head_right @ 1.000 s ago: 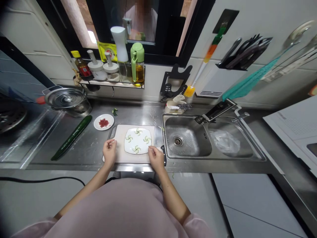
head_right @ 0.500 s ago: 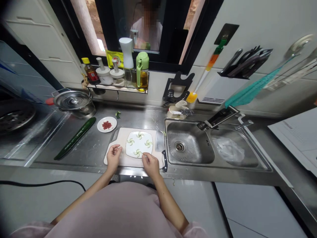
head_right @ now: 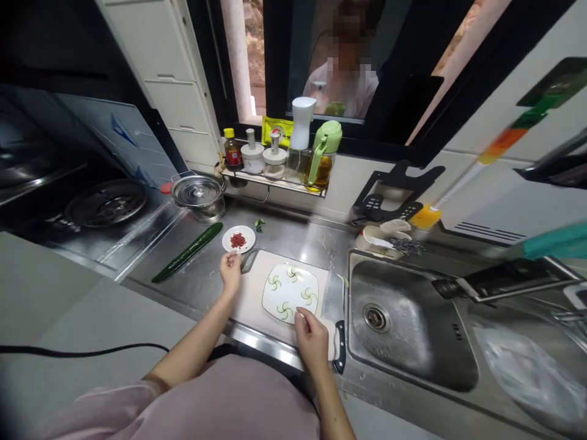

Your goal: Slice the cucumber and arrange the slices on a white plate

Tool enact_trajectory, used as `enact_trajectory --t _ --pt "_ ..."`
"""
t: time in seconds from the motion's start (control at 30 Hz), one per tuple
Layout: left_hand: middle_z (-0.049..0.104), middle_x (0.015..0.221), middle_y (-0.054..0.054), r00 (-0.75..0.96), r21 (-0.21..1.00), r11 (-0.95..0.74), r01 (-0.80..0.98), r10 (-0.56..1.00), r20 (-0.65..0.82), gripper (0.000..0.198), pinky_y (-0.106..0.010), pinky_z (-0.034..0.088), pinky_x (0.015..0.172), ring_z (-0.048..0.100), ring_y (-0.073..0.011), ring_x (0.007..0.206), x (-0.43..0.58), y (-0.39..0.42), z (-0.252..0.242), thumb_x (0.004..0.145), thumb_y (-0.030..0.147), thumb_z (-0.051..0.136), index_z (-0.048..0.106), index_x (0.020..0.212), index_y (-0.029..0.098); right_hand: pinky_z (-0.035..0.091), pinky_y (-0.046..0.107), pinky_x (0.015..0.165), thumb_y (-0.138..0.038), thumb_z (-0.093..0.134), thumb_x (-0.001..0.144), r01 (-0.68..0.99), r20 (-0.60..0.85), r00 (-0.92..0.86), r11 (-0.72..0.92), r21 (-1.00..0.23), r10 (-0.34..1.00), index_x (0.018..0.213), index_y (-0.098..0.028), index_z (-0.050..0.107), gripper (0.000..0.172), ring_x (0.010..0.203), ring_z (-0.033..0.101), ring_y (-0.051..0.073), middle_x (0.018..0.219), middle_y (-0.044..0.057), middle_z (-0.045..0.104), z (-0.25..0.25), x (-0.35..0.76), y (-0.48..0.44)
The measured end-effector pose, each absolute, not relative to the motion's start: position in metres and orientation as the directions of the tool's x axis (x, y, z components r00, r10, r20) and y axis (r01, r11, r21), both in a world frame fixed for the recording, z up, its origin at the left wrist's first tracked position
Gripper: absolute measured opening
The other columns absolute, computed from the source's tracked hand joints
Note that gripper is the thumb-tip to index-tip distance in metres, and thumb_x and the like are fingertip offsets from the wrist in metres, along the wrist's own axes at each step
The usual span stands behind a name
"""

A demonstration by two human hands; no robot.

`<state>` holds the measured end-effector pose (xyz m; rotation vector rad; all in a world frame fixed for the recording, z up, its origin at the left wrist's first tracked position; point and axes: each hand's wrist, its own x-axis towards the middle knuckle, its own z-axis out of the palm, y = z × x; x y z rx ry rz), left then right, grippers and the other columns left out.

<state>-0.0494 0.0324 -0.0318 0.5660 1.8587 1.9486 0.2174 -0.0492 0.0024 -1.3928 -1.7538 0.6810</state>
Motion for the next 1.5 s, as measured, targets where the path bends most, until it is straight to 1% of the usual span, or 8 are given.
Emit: enact_trajectory --t 0.17,0.27,0.4,0.5,0.63,0.93,1.27,1.5 --pt "0.056 0.078 0.001 -0.963 0.986 0.151 0.076 0.267 0.034 0.025 -0.025 0.041 0.073 0.053 -0.0126 0.072 -0.117 0.076 -0.030 0.081 0.033 0.056 0.059 0.102 0.019 0.044 0.025 0.052 -0.046 0.054 0.086 0.551 0.234 -0.088 0.243 -0.798 0.968 0.093 -0.015 0.074 0.038 0.051 0.053 0.013 0.067 0.004 0.068 0.005 0.219 -0.038" --pt "0.063 0.085 -0.002 -0.886 0.893 0.399 0.209 0.465 0.000 0.022 -0.031 0.040 0.080 0.058 -0.0175 0.082 -0.138 0.091 -0.031 0.082 0.032 0.055 0.063 0.101 0.022 0.045 0.025 0.052 -0.047 0.054 0.087 0.554 0.204 -0.080 0.214 -0.805 0.976 0.094 -0.015 0.073 0.038 0.051 0.054 0.014 0.069 0.005 0.069 0.002 0.221 -0.034" --pt "0.068 0.104 -0.010 -0.767 0.626 0.625 0.466 0.638 -0.067 0.021 -0.043 0.036 0.089 0.056 -0.0286 0.105 -0.151 0.097 -0.033 0.082 0.027 0.054 0.070 0.097 0.025 0.045 0.025 0.051 -0.049 0.054 0.087 0.547 0.185 -0.065 0.190 -0.815 0.981 0.093 -0.016 0.073 0.038 0.051 0.054 0.014 0.070 0.005 0.069 -0.001 0.224 -0.030" --pt "0.065 0.112 -0.013 -0.723 0.450 0.674 0.585 0.685 -0.085 0.024 -0.045 0.034 0.089 0.051 -0.0325 0.111 -0.162 0.096 -0.032 0.080 0.025 0.056 0.072 0.097 0.024 0.044 0.025 0.049 -0.049 0.054 0.086 0.557 0.185 -0.062 0.188 -0.809 0.981 0.093 -0.017 0.074 0.038 0.049 0.052 0.014 0.066 0.005 0.068 -0.002 0.225 -0.028" --pt "0.062 0.115 -0.013 -0.621 0.342 0.609 0.715 0.779 -0.087 0.023 -0.044 0.033 0.090 0.048 -0.0320 0.111 -0.171 0.094 -0.026 0.079 0.029 0.059 0.074 0.096 0.025 0.044 0.025 0.051 -0.048 0.054 0.087 0.560 0.173 -0.060 0.176 -0.809 0.983 0.093 -0.016 0.074 0.039 0.049 0.052 0.014 0.062 0.003 0.065 -0.004 0.223 -0.025" --pt "0.061 0.112 -0.013 -0.549 0.234 0.569 0.788 0.822 -0.150 0.019 -0.043 0.033 0.090 0.048 -0.0330 0.112 -0.167 0.104 -0.024 0.079 0.032 0.060 0.074 0.088 0.024 0.044 0.025 0.053 -0.048 0.053 0.088 0.574 0.165 -0.076 0.178 -0.799 0.983 0.095 -0.016 0.074 0.039 0.050 0.053 0.014 0.063 0.003 0.066 -0.002 0.213 -0.019" --pt "0.062 0.108 -0.012 -0.522 0.219 0.544 0.810 0.839 -0.156 0.015 -0.042 0.034 0.089 0.050 -0.0323 0.109 -0.162 0.104 -0.032 0.075 0.035 0.064 0.070 0.080 0.022 0.045 0.026 0.052 -0.049 0.053 0.087 0.570 0.157 -0.064 0.166 -0.804 0.985 0.095 -0.017 0.074 0.039 0.051 0.055 0.015 0.067 0.005 0.069 -0.005 0.216 -0.023" --pt "0.064 0.111 -0.015 -0.564 0.358 0.561 0.746 0.819 -0.109 0.016 -0.045 0.035 0.090 0.050 -0.0349 0.113 -0.165 0.100 -0.029 0.077 0.028 0.059 0.071 0.082 0.019 0.046 0.026 0.054 -0.048 0.052 0.087 0.581 0.162 -0.072 0.173 -0.796 0.984 0.094 -0.017 0.074 0.039 0.052 0.056 0.015 0.067 0.004 0.069 -0.002 0.215 -0.025"
